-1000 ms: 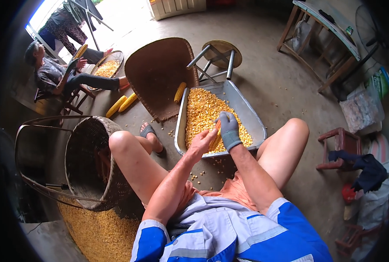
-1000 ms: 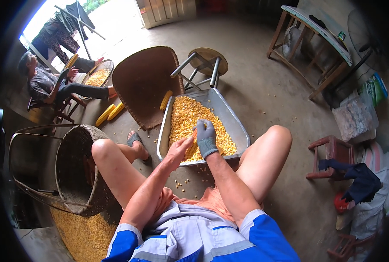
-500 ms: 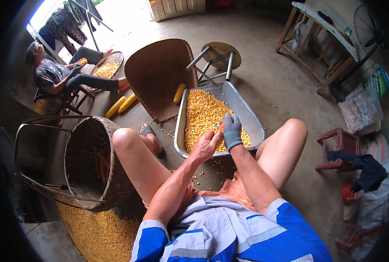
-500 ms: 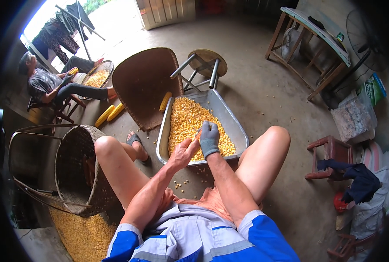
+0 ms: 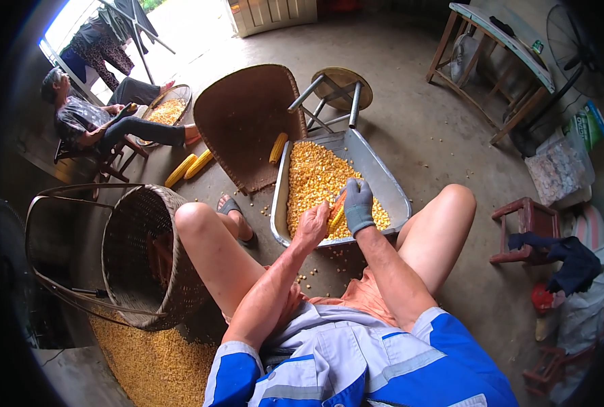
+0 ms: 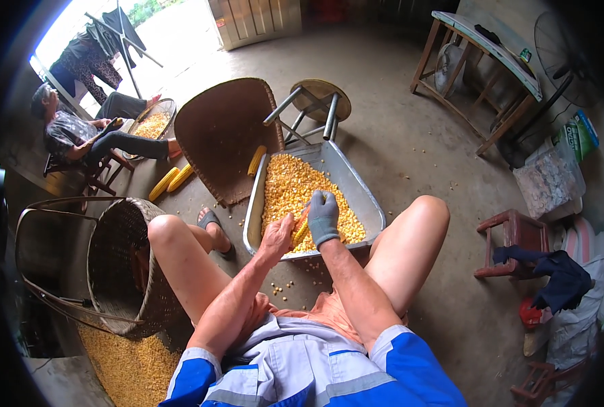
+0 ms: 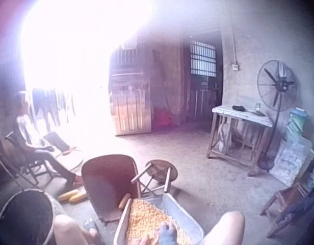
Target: Manually shelling kernels of corn from the cob into a metal tray.
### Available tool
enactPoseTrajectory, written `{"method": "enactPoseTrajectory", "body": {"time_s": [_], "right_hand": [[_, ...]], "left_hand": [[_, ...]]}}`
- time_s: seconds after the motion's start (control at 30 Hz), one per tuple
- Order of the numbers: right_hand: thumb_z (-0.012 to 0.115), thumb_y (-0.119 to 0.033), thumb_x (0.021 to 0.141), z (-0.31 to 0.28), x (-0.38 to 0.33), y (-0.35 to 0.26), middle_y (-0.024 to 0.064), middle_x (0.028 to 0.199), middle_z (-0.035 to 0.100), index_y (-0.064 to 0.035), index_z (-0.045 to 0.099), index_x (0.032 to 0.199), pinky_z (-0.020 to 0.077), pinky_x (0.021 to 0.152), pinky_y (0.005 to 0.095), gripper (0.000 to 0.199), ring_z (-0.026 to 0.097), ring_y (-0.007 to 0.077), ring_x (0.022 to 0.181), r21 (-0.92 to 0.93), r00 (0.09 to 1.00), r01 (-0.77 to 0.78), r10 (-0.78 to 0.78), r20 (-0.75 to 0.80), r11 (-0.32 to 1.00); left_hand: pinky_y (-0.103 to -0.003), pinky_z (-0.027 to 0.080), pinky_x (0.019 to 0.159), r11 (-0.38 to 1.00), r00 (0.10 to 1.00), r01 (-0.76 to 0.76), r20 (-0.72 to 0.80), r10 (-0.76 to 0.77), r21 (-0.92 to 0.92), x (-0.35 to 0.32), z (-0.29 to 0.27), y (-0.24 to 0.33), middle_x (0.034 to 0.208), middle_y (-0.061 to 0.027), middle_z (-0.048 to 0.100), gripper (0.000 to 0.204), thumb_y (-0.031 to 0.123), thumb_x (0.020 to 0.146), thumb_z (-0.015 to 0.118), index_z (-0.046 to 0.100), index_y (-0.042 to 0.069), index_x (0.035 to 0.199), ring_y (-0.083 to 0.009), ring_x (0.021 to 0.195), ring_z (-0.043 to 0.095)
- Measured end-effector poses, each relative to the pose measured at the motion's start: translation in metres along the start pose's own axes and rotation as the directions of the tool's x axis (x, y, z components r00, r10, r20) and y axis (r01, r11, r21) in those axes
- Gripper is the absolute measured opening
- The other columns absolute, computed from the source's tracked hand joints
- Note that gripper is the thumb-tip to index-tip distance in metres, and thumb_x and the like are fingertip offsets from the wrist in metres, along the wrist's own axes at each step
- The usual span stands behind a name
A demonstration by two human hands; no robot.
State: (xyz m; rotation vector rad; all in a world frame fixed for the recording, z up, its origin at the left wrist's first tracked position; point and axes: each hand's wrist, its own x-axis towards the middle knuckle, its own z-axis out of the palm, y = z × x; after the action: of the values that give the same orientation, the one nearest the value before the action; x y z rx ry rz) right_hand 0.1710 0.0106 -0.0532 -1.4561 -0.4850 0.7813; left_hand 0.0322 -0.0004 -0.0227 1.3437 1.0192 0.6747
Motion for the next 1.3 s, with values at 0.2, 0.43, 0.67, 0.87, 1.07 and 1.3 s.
{"method": "enactPoseTrajectory", "body": {"time_s": [0.2,0.43,0.67,0.87,1.07,1.3], "right_hand": [[0.052,-0.027,0.09,0.004,-0.006,-0.003,0.0119,0.073,0.063,0.0028,0.057,0.093,0.0495,0.064,0.0331,0.031,0.061,0.0198,0.066,-0.191,0.99,0.087,-0.107,-0.096,0.978],[0.052,-0.028,0.089,0.0,-0.003,0.002,0.0106,0.071,0.062,0.0027,0.057,0.09,0.0494,0.059,0.0321,0.031,0.06,0.0185,0.061,0.116,0.994,-0.09,0.097,-0.048,0.989],[0.051,-0.028,0.089,0.0,-0.001,-0.003,0.0106,0.071,0.062,0.0031,0.056,0.089,0.0491,0.057,0.0316,0.032,0.058,0.0172,0.059,0.018,0.993,-0.052,0.054,-0.102,0.998],[0.051,-0.029,0.09,-0.001,0.005,0.008,0.0117,0.073,0.062,0.0039,0.058,0.088,0.0481,0.063,0.0325,0.034,0.059,0.0188,0.066,-0.067,0.994,0.043,-0.049,-0.096,0.997],[0.05,-0.029,0.091,-0.001,0.001,0.005,0.012,0.074,0.063,0.0048,0.058,0.088,0.0476,0.065,0.0339,0.035,0.059,0.0201,0.069,-0.019,0.998,-0.038,0.037,-0.053,0.999],[0.051,-0.029,0.09,0.001,-0.003,0.0,0.0109,0.072,0.062,0.0041,0.057,0.088,0.0484,0.064,0.0327,0.033,0.059,0.0194,0.065,0.013,0.998,-0.038,0.039,-0.053,0.999]], "left_hand": [[-0.025,0.029,0.043,0.946,0.995,-0.1,0.054,0.088,0.309,0.002,-0.005,-0.002,0.055,0.0054,0.041,0.042,0.041,0.096,0.048,0.053,0.007,0.072,-0.0042,0.05,0.038],[-0.024,0.036,0.044,0.918,0.939,0.343,0.084,-0.333,-0.198,-0.001,-0.01,0.013,0.057,0.0026,0.047,0.044,0.048,0.092,0.05,0.059,0.008,0.077,-0.0087,0.05,0.049],[-0.023,0.03,0.046,0.952,0.989,-0.145,0.063,0.133,0.268,-0.011,-0.006,-0.003,0.06,0.0031,0.045,0.036,0.039,0.092,0.056,0.058,0.005,0.08,-0.0045,0.054,0.039],[-0.024,0.03,0.047,0.993,0.993,-0.114,-0.011,0.115,0.008,-0.012,0.001,0.001,0.061,0.0062,0.044,0.033,0.03,0.095,0.051,0.056,0.005,0.075,-0.0036,0.056,0.037],[-0.024,0.03,0.039,0.989,1.0,0.026,0.018,-0.024,-0.146,-0.008,-0.003,0.0,0.054,0.005,0.042,0.04,0.036,0.097,0.046,0.051,0.009,0.068,-0.0061,0.043,0.038],[-0.023,0.032,0.037,0.921,0.951,0.302,0.144,-0.273,-0.246,-0.008,-0.015,0.006,0.053,0.0015,0.046,0.049,0.051,0.094,0.044,0.053,0.009,0.071,-0.0076,0.04,0.041]]}}
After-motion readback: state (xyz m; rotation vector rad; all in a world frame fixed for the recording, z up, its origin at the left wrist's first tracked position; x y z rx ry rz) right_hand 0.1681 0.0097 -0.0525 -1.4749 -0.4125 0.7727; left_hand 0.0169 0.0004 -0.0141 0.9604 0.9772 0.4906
